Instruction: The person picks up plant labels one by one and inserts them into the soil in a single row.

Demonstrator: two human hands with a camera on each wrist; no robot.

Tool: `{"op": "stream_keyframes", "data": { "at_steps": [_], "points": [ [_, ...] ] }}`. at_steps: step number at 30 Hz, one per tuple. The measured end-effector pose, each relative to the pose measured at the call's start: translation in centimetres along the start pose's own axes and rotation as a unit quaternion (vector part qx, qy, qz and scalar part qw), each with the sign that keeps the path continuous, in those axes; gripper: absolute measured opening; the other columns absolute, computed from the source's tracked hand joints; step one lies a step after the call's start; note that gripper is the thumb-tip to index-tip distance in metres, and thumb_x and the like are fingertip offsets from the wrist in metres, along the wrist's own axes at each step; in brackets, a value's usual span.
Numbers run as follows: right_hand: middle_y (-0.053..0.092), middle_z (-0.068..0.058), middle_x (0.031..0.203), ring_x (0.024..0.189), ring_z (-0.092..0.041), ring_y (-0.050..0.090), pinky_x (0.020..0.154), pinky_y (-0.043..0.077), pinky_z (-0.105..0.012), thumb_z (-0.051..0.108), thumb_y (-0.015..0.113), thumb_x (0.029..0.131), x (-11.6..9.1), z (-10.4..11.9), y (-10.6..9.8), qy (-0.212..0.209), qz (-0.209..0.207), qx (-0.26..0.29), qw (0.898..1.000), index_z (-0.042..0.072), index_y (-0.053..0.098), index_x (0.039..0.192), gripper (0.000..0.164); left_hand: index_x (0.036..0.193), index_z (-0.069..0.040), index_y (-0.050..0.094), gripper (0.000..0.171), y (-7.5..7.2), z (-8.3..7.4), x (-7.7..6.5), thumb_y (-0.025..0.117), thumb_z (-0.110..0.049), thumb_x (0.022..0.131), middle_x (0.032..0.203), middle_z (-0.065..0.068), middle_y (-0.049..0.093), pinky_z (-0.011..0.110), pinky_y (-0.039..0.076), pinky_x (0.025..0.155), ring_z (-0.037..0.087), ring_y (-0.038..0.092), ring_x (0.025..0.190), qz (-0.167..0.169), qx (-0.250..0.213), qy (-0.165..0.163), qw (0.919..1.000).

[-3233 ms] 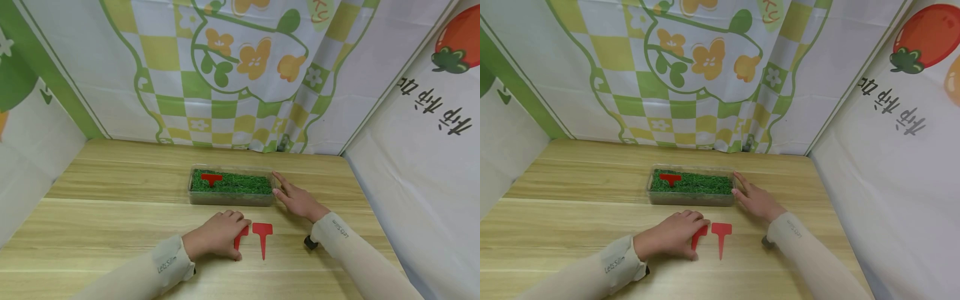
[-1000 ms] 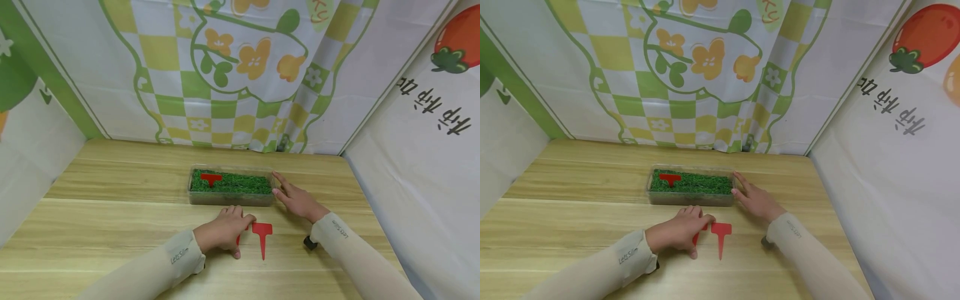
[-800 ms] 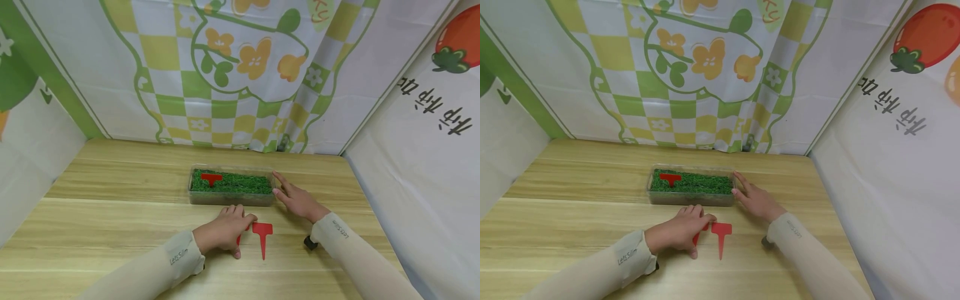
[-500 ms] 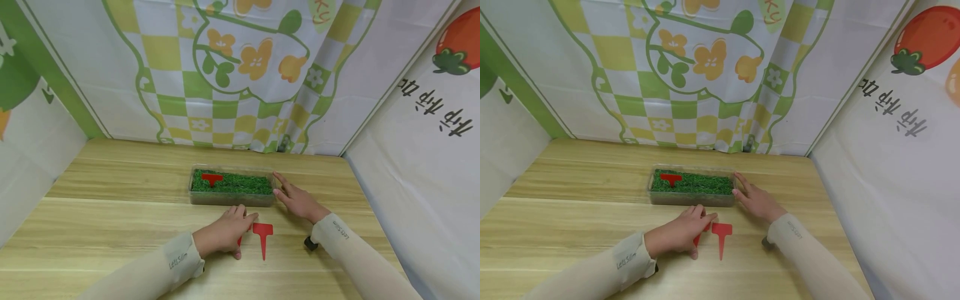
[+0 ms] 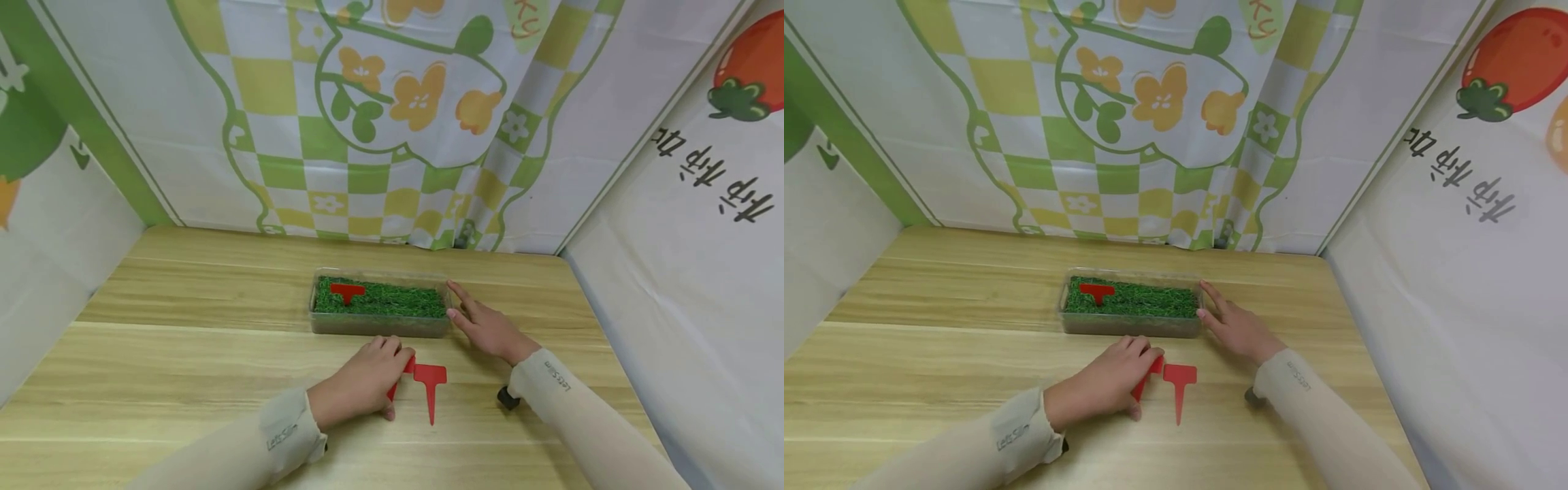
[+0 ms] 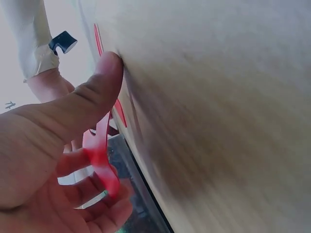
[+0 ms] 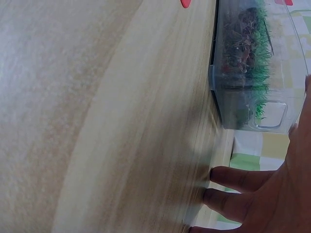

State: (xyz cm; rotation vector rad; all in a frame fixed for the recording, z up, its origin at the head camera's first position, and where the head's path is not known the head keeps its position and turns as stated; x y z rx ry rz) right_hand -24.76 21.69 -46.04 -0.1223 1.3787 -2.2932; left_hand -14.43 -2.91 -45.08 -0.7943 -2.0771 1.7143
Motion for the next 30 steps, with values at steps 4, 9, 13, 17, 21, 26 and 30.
{"op": "stream_keyframes", "data": {
  "at_steps": [4, 9, 13, 17, 21, 26, 30],
  "points": [
    [0.038, -0.014, 0.158, 0.139, -0.033, 0.047, 0.107, 0.037, -0.065, 0.070, 0.027, 0.100, 0.0, 0.0, 0.0, 0.001, -0.001, -0.001, 1.000, 0.047, 0.002, 0.159, 0.068, 0.140, -0.012, 0.053, 0.087, -0.3, 0.1, -0.3, 0.093, -0.041, 0.068, 0.115, 0.004, 0.055, 0.036, 0.050, 0.092, 0.022, 0.052, 0.102, -0.017, 0.009, 0.007, 0.9998],
    [0.038, -0.014, 0.158, 0.139, -0.033, 0.047, 0.107, 0.037, -0.065, 0.071, 0.027, 0.100, 0.0, -0.1, 0.1, 0.001, -0.002, -0.004, 1.000, 0.049, 0.001, 0.158, 0.068, 0.135, -0.018, 0.061, 0.062, -1.0, 0.2, -0.6, 0.086, -0.032, 0.080, 0.108, 0.000, 0.060, 0.030, 0.051, 0.083, 0.018, 0.054, 0.093, -0.038, 0.020, 0.027, 0.9987],
    [0.038, -0.013, 0.158, 0.138, -0.032, 0.048, 0.107, 0.038, -0.065, 0.071, 0.027, 0.100, 0.0, -0.1, 0.1, 0.000, -0.005, -0.007, 1.000, 0.049, 0.001, 0.158, 0.067, 0.130, -0.022, 0.066, 0.046, -1.9, 0.3, -0.9, 0.081, -0.027, 0.086, 0.110, -0.001, 0.065, 0.030, 0.054, 0.082, 0.017, 0.061, 0.094, -0.056, 0.032, 0.037, 0.9972],
    [0.037, -0.012, 0.159, 0.139, -0.032, 0.048, 0.107, 0.038, -0.065, 0.071, 0.027, 0.100, 0.0, -0.1, 0.2, 0.000, -0.005, -0.007, 1.000, 0.049, 0.001, 0.158, 0.067, 0.125, -0.026, 0.071, 0.037, -2.6, 0.3, -1.2, 0.077, -0.019, 0.089, 0.108, -0.003, 0.069, 0.030, 0.056, 0.080, 0.016, 0.066, 0.092, -0.070, 0.038, 0.042, 0.9959],
    [0.036, -0.013, 0.159, 0.139, -0.033, 0.048, 0.106, 0.037, -0.066, 0.069, 0.026, 0.101, 0.0, -0.1, 0.1, -0.005, -0.003, -0.009, 1.000, 0.048, 0.000, 0.159, 0.067, 0.123, -0.028, 0.073, 0.035, -3.2, 0.4, -1.4, 0.074, -0.014, 0.091, 0.100, -0.006, 0.069, 0.030, 0.056, 0.076, 0.014, 0.066, 0.087, -0.075, 0.032, 0.050, 0.9955],
    [0.037, -0.013, 0.159, 0.139, -0.034, 0.048, 0.107, 0.037, -0.065, 0.068, 0.026, 0.101, 0.0, 0.0, 0.1, -0.005, -0.004, -0.008, 1.000, 0.047, 0.000, 0.159, 0.066, 0.119, -0.032, 0.074, 0.037, -4.1, 0.3, -1.9, 0.076, -0.012, 0.088, 0.090, -0.009, 0.068, 0.025, 0.046, 0.062, 0.009, 0.064, 0.078, -0.102, 0.048, 0.064, 0.9916],
    [0.036, -0.013, 0.159, 0.139, -0.033, 0.047, 0.108, 0.036, -0.065, 0.068, 0.026, 0.101, 0.0, -0.1, 0.1, -0.006, -0.004, -0.010, 1.000, 0.047, 0.000, 0.159, 0.067, 0.118, -0.034, 0.074, 0.040, -4.8, 0.5, -2.0, 0.079, -0.011, 0.085, 0.086, -0.010, 0.067, 0.025, 0.040, 0.060, 0.008, 0.063, 0.075, -0.121, 0.060, 0.060, 0.9890]
  ]
}}
Point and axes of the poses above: each hand's wrist, its own x-axis towards the middle knuckle, its own y-axis out of the palm, z = x × y, the point moved 2 cm from there along x, towards the middle knuckle
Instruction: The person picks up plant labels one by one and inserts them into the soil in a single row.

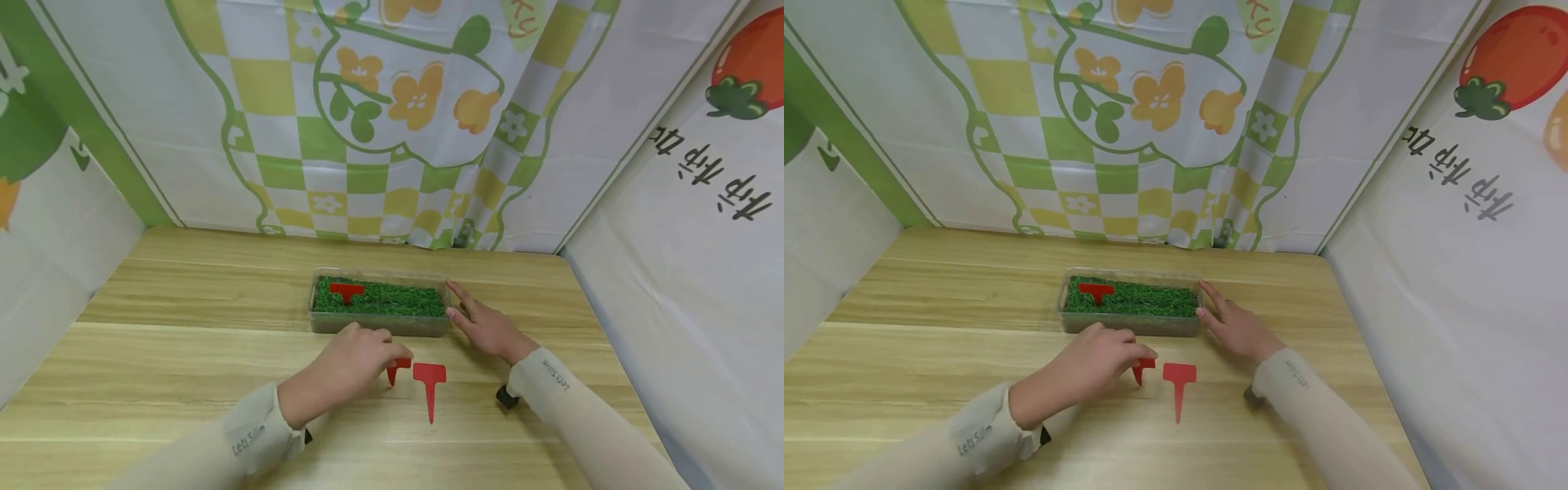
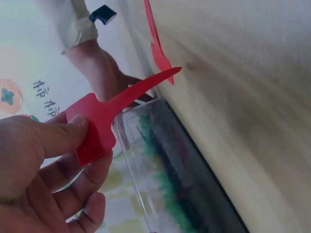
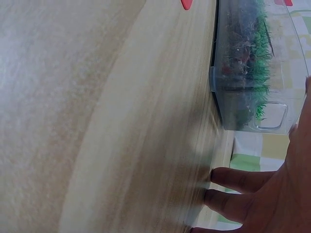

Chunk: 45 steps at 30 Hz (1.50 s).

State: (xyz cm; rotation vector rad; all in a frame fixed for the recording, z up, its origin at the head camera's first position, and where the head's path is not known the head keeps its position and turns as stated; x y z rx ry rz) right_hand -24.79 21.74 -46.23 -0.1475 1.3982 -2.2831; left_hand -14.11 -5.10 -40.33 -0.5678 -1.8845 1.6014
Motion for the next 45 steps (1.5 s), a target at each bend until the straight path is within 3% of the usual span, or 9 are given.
{"op": "stream_keyframes", "data": {
  "at_steps": [9, 14, 19, 24, 29, 34, 45],
  "points": [
    [0.035, -0.011, 0.160, 0.139, -0.033, 0.047, 0.108, 0.036, -0.064, 0.069, 0.027, 0.100, 0.0, -0.1, 0.0, 0.000, -0.002, 0.004, 1.000, 0.048, 0.001, 0.159, 0.067, 0.115, -0.036, 0.074, 0.036, -2.3, 1.2, 0.8, 0.075, -0.011, 0.089, 0.084, -0.009, 0.065, 0.024, 0.035, 0.054, 0.009, 0.062, 0.070, -0.037, 0.029, -0.007, 0.9989],
    [0.034, -0.009, 0.160, 0.139, -0.031, 0.047, 0.109, 0.036, -0.063, 0.072, 0.026, 0.099, 0.1, -0.3, 0.1, 0.002, -0.005, 0.003, 1.000, 0.050, 0.002, 0.158, 0.067, 0.113, -0.035, 0.076, 0.038, -3.8, 1.9, 1.6, 0.075, -0.006, 0.088, 0.078, -0.008, 0.064, 0.024, 0.039, 0.052, 0.010, 0.059, 0.063, -0.084, 0.049, -0.003, 0.9952],
    [0.035, -0.010, 0.160, 0.139, -0.031, 0.048, 0.109, 0.037, -0.063, 0.072, 0.026, 0.099, 0.2, -0.5, 0.1, 0.002, -0.004, 0.001, 1.000, 0.052, 0.001, 0.157, 0.066, 0.114, -0.035, 0.076, 0.043, -5.1, 2.5, 2.7, 0.069, 0.000, 0.089, 0.078, -0.008, 0.063, 0.028, 0.040, 0.054, 0.009, 0.055, 0.059, -0.098, 0.056, -0.009, 0.9935],
    [0.036, -0.010, 0.160, 0.139, -0.031, 0.047, 0.109, 0.036, -0.064, 0.072, 0.025, 0.099, 0.2, -0.5, 0.2, 0.003, -0.002, 0.001, 1.000, 0.052, 0.001, 0.157, 0.066, 0.118, -0.035, 0.075, 0.046, -6.3, 2.9, 3.8, 0.068, 0.001, 0.090, 0.086, -0.005, 0.067, 0.027, 0.034, 0.049, 0.010, 0.049, 0.056, -0.084, 0.050, -0.030, 0.9948],
    [0.036, -0.011, 0.160, 0.139, -0.032, 0.047, 0.108, 0.037, -0.064, 0.071, 0.025, 0.100, 0.2, -0.4, 0.1, 0.001, -0.004, 0.001, 1.000, 0.050, 0.001, 0.158, 0.066, 0.123, -0.036, 0.071, 0.047, -6.6, 3.5, 4.7, 0.066, -0.001, 0.093, 0.092, -0.005, 0.070, 0.034, 0.047, 0.062, 0.012, 0.057, 0.065, -0.043, 0.032, -0.067, 0.9963],
    [0.034, -0.010, 0.161, 0.139, -0.032, 0.048, 0.108, 0.037, -0.064, 0.071, 0.026, 0.100, 0.2, -0.4, 0.1, -0.001, -0.006, 0.002, 1.000, 0.050, 0.002, 0.158, 0.066, 0.125, -0.035, 0.071, 0.047, -6.2, 4.2, 5.4, 0.064, 0.000, 0.094, 0.100, -0.005, 0.070, 0.042, 0.052, 0.075, 0.015, 0.064, 0.077, -0.027, 0.026, -0.089, 0.9953],
    [0.027, -0.007, 0.164, 0.139, -0.032, 0.048, 0.108, 0.038, -0.063, 0.070, 0.024, 0.100, 0.0, -0.2, 0.1, -0.001, -0.002, 0.002, 1.000, 0.047, 0.001, 0.159, 0.067, 0.124, -0.035, 0.071, 0.046, -4.4, 5.5, 6.5, 0.069, -0.002, 0.091, 0.102, -0.004, 0.071, 0.043, 0.051, 0.081, 0.014, 0.068, 0.087, -0.008, 0.045, -0.099, 0.9940]
  ]
}}
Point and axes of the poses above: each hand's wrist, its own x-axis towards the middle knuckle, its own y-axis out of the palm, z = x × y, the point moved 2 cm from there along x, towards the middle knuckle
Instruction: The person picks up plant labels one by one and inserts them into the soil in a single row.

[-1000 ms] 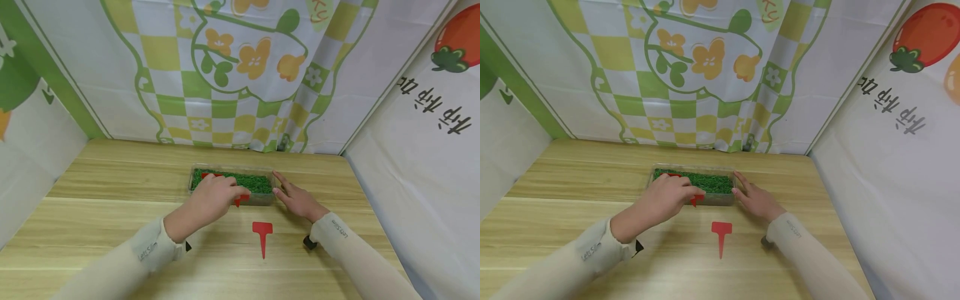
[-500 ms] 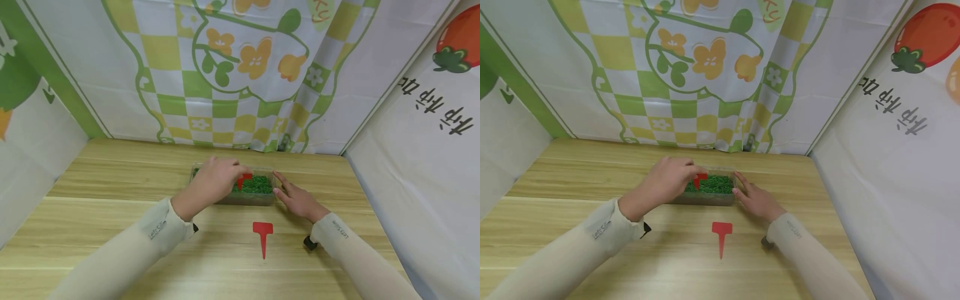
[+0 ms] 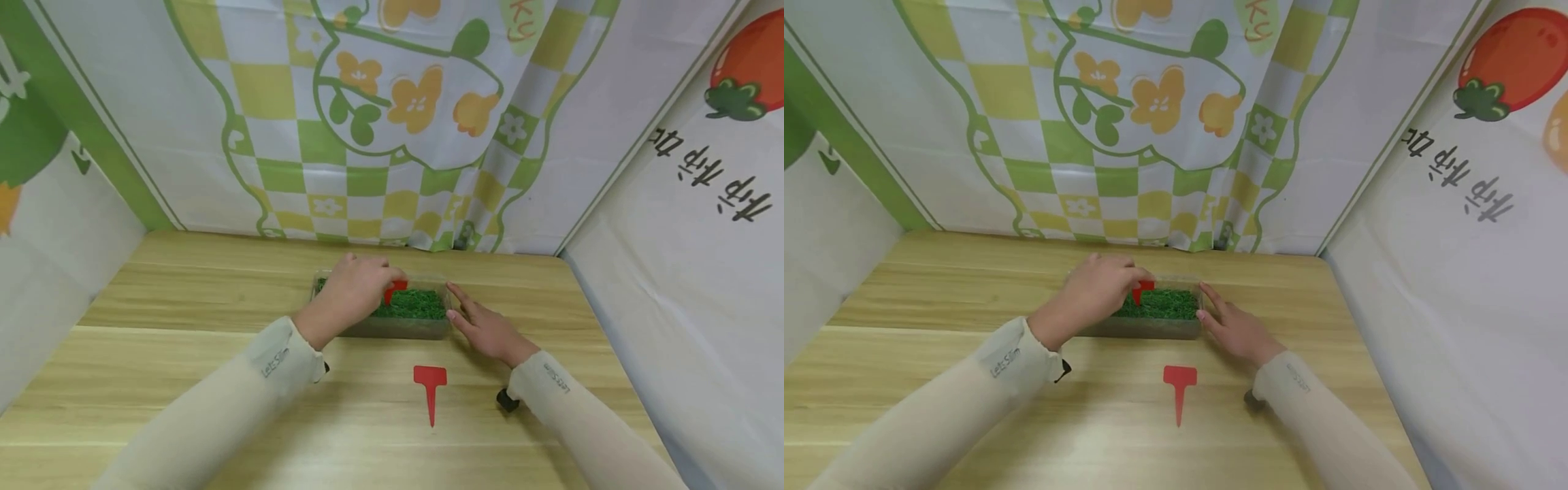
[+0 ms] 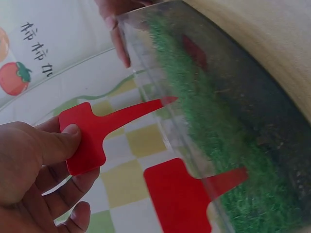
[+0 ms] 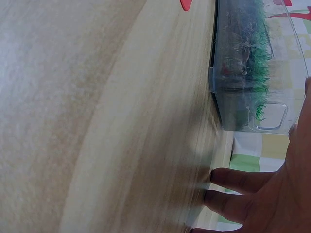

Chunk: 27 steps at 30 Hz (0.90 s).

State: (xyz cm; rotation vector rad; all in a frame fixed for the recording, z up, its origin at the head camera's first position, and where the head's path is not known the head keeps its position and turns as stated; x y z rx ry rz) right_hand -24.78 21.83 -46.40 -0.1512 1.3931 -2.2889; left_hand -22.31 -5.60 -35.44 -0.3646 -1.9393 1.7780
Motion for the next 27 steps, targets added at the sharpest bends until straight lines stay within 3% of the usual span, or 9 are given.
{"op": "stream_keyframes", "data": {
  "at_steps": [6, 14, 27],
  "points": [
    [0.028, -0.007, 0.164, 0.138, -0.032, 0.048, 0.107, 0.040, -0.063, 0.069, 0.026, 0.101, 0.0, 0.1, -0.1, -0.003, -0.005, 0.000, 1.000, 0.044, 0.003, 0.160, 0.069, 0.122, -0.036, 0.071, 0.041, 1.0, 0.3, 0.5, 0.072, -0.008, 0.092, 0.103, -0.005, 0.071, 0.044, 0.051, 0.081, 0.015, 0.068, 0.089, 0.003, 0.008, -0.001, 1.0000],
    [0.028, -0.009, 0.163, 0.139, -0.033, 0.048, 0.107, 0.039, -0.063, 0.067, 0.027, 0.102, -0.1, 0.3, -0.2, -0.005, 0.000, 0.001, 1.000, 0.044, 0.002, 0.160, 0.067, 0.122, -0.034, 0.072, 0.043, 2.4, 0.7, 0.9, 0.071, -0.003, 0.091, 0.106, -0.003, 0.072, 0.045, 0.051, 0.082, 0.016, 0.068, 0.091, 0.007, 0.012, -0.002, 0.9999],
    [0.030, -0.010, 0.163, 0.139, -0.032, 0.048, 0.109, 0.036, -0.064, 0.068, 0.027, 0.101, 0.0, 0.0, 0.0, -0.004, -0.005, 0.004, 1.000, 0.045, 0.003, 0.160, 0.067, 0.122, -0.030, 0.072, 0.041, 3.4, 0.8, 1.4, 0.073, -0.004, 0.090, 0.107, -0.002, 0.072, 0.046, 0.050, 0.084, 0.016, 0.069, 0.092, 0.022, 0.010, -0.006, 0.9997]
  ]
}}
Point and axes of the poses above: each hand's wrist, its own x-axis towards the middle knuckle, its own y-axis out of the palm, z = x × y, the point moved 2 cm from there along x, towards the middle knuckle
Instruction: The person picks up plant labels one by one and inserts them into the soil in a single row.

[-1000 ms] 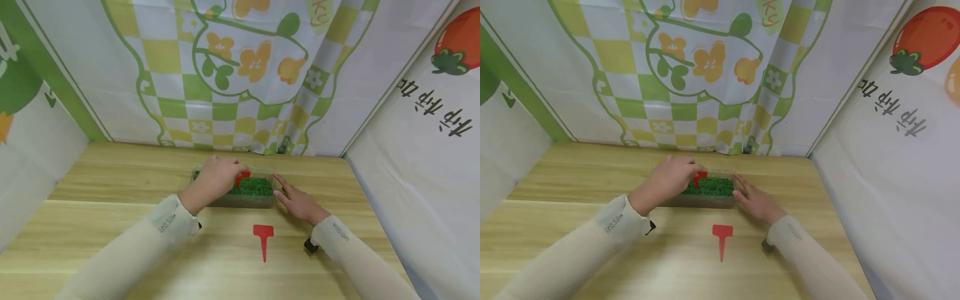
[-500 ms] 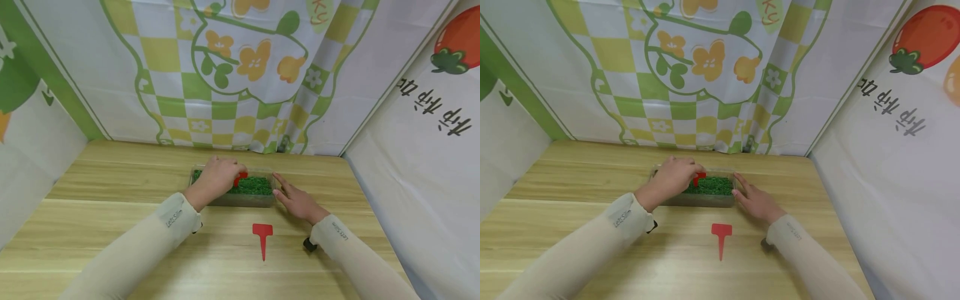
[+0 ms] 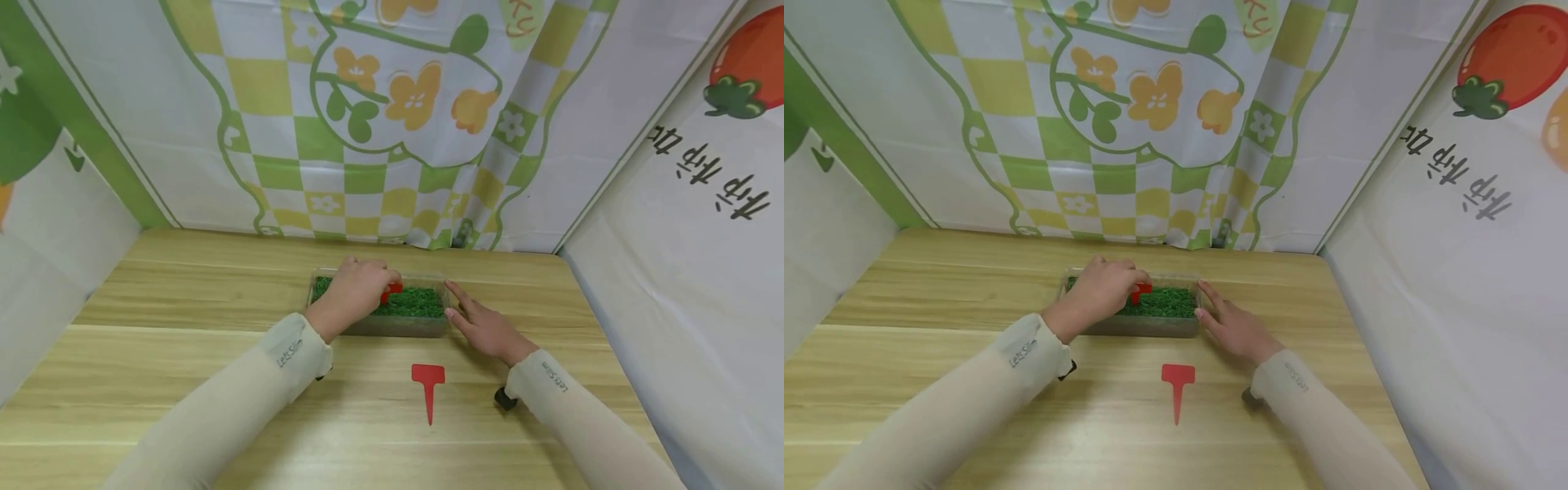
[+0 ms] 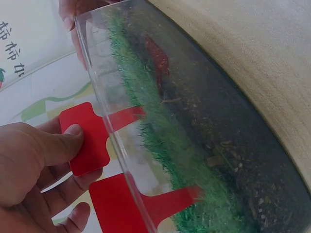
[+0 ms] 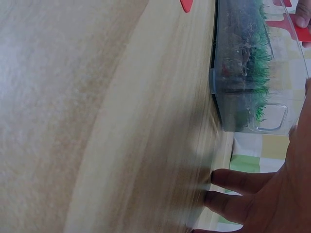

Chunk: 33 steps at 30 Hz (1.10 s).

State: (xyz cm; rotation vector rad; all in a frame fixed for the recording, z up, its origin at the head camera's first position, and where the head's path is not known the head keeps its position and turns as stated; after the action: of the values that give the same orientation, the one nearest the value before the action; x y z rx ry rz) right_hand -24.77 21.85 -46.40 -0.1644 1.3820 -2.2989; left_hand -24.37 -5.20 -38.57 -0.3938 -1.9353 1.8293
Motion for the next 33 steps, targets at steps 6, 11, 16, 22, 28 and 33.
{"op": "stream_keyframes", "data": {
  "at_steps": [6, 11, 16, 22, 28, 33],
  "points": [
    [0.029, -0.008, 0.163, 0.139, -0.032, 0.047, 0.110, 0.035, -0.064, 0.067, 0.027, 0.102, 0.03, 0.08, 0.07, 0.000, 0.000, -0.001, 1.000, 0.047, 0.002, 0.159, 0.066, 0.122, -0.029, 0.072, 0.040, 0.27, 0.11, 0.13, 0.072, -0.005, 0.091, 0.107, -0.003, 0.072, 0.044, 0.047, 0.083, 0.015, 0.069, 0.092, 0.005, -0.008, -0.005, 0.9999],
    [0.031, -0.009, 0.162, 0.139, -0.033, 0.047, 0.110, 0.035, -0.065, 0.067, 0.026, 0.102, -0.10, 0.24, 0.06, 0.002, 0.003, -0.003, 1.000, 0.046, 0.001, 0.159, 0.066, 0.122, -0.030, 0.073, 0.039, 0.49, 0.11, 0.13, 0.072, -0.006, 0.092, 0.107, -0.004, 0.072, 0.044, 0.047, 0.083, 0.015, 0.069, 0.091, 0.008, -0.012, -0.007, 0.9999],
    [0.031, -0.009, 0.162, 0.139, -0.033, 0.047, 0.110, 0.034, -0.064, 0.066, 0.027, 0.102, -0.20, 0.37, -0.02, 0.003, 0.004, -0.002, 1.000, 0.045, 0.002, 0.160, 0.066, 0.122, -0.032, 0.072, 0.038, 0.76, 0.16, 0.19, 0.071, -0.009, 0.093, 0.109, -0.005, 0.072, 0.043, 0.046, 0.084, 0.015, 0.068, 0.093, 0.015, -0.019, -0.017, 0.9996],
    [0.032, -0.011, 0.162, 0.139, -0.033, 0.047, 0.109, 0.035, -0.064, 0.066, 0.027, 0.102, -0.16, 0.32, 0.01, 0.002, 0.003, -0.002, 1.000, 0.045, 0.002, 0.160, 0.066, 0.123, -0.032, 0.072, 0.039, 0.83, 0.12, 0.21, 0.072, -0.008, 0.092, 0.111, -0.004, 0.072, 0.043, 0.045, 0.084, 0.016, 0.068, 0.094, 0.017, -0.021, -0.016, 0.9995],
    [0.034, -0.012, 0.160, 0.139, -0.033, 0.048, 0.109, 0.036, -0.064, 0.067, 0.026, 0.102, -0.05, 0.15, 0.14, -0.001, 0.002, -0.006, 1.000, 0.046, 0.001, 0.159, 0.066, 0.123, -0.033, 0.072, 0.037, 0.82, 0.23, 0.04, 0.072, -0.011, 0.093, 0.109, -0.004, 0.072, 0.043, 0.046, 0.083, 0.016, 0.069, 0.092, 0.009, -0.016, -0.016, 0.9997],
    [0.032, -0.011, 0.161, 0.139, -0.032, 0.047, 0.108, 0.038, -0.063, 0.065, 0.026, 0.103, -0.10, 0.22, 0.06, 0.000, 0.004, -0.007, 1.000, 0.044, 0.001, 0.160, 0.066, 0.126, -0.032, 0.070, 0.033, 0.65, 0.35, -0.11, 0.071, -0.023, 0.095, 0.110, -0.003, 0.071, 0.047, 0.048, 0.088, 0.018, 0.069, 0.092, 0.001, -0.021, -0.020, 0.9996]
  ]
}}
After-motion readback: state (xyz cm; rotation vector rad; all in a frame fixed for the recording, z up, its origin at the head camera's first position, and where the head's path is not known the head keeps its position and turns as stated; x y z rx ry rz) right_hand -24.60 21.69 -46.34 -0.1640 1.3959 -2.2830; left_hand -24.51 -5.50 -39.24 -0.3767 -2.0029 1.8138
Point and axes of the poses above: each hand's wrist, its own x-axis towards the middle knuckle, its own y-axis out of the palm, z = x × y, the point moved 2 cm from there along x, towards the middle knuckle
